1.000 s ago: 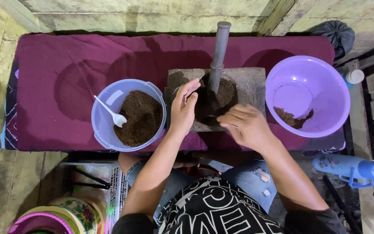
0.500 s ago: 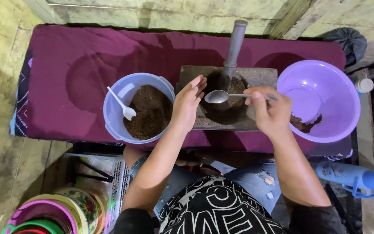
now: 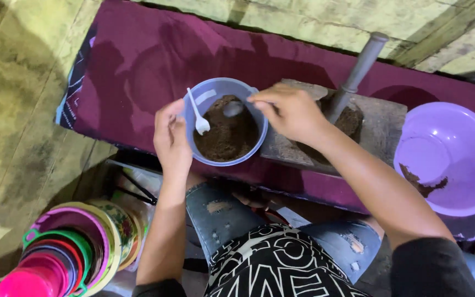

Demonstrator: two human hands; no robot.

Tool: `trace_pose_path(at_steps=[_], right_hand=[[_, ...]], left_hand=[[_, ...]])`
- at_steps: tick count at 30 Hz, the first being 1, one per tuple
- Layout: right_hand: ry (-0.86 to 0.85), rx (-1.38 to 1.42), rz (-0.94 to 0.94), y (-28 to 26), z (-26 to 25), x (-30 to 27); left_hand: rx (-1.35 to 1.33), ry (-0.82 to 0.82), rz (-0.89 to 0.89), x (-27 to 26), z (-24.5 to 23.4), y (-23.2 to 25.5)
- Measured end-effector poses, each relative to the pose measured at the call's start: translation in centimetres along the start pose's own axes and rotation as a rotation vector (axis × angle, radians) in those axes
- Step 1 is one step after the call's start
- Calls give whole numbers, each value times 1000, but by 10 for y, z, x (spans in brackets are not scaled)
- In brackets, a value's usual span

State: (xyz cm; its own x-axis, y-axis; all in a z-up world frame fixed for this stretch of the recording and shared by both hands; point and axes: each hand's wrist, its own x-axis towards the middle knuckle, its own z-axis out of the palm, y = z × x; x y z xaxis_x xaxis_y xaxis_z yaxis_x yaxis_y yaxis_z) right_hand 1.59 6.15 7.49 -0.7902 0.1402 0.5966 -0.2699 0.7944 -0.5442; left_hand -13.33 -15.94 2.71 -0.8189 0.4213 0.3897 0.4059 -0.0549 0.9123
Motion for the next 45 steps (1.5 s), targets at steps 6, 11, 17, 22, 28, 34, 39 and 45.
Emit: trace_pose_path(at_steps=[6, 11, 17, 22, 28, 34, 39, 45], right_hand=[[-138, -514, -165, 77, 83, 5], [-269, -424, -65, 61, 81, -13], [-299, -304, 99, 46, 72, -23], [-247, -124, 221, 37, 66, -17], [-116, 105, 376, 25, 49, -3], [-64, 190, 462, 9, 21, 29], [-69, 270, 520, -32, -8, 70], [-64, 327, 552, -32, 4, 69]], left_hand=[[325, 68, 197, 8, 10, -33], [387, 61, 261, 8, 11, -44], [341, 49, 298, 6, 11, -33], [370, 51, 308, 5, 8, -35], [354, 56, 296, 4, 8, -24], [17, 19, 56, 2, 17, -1], [-1168, 218, -619, 2, 43, -9], [-1423, 248, -798, 1, 61, -36]])
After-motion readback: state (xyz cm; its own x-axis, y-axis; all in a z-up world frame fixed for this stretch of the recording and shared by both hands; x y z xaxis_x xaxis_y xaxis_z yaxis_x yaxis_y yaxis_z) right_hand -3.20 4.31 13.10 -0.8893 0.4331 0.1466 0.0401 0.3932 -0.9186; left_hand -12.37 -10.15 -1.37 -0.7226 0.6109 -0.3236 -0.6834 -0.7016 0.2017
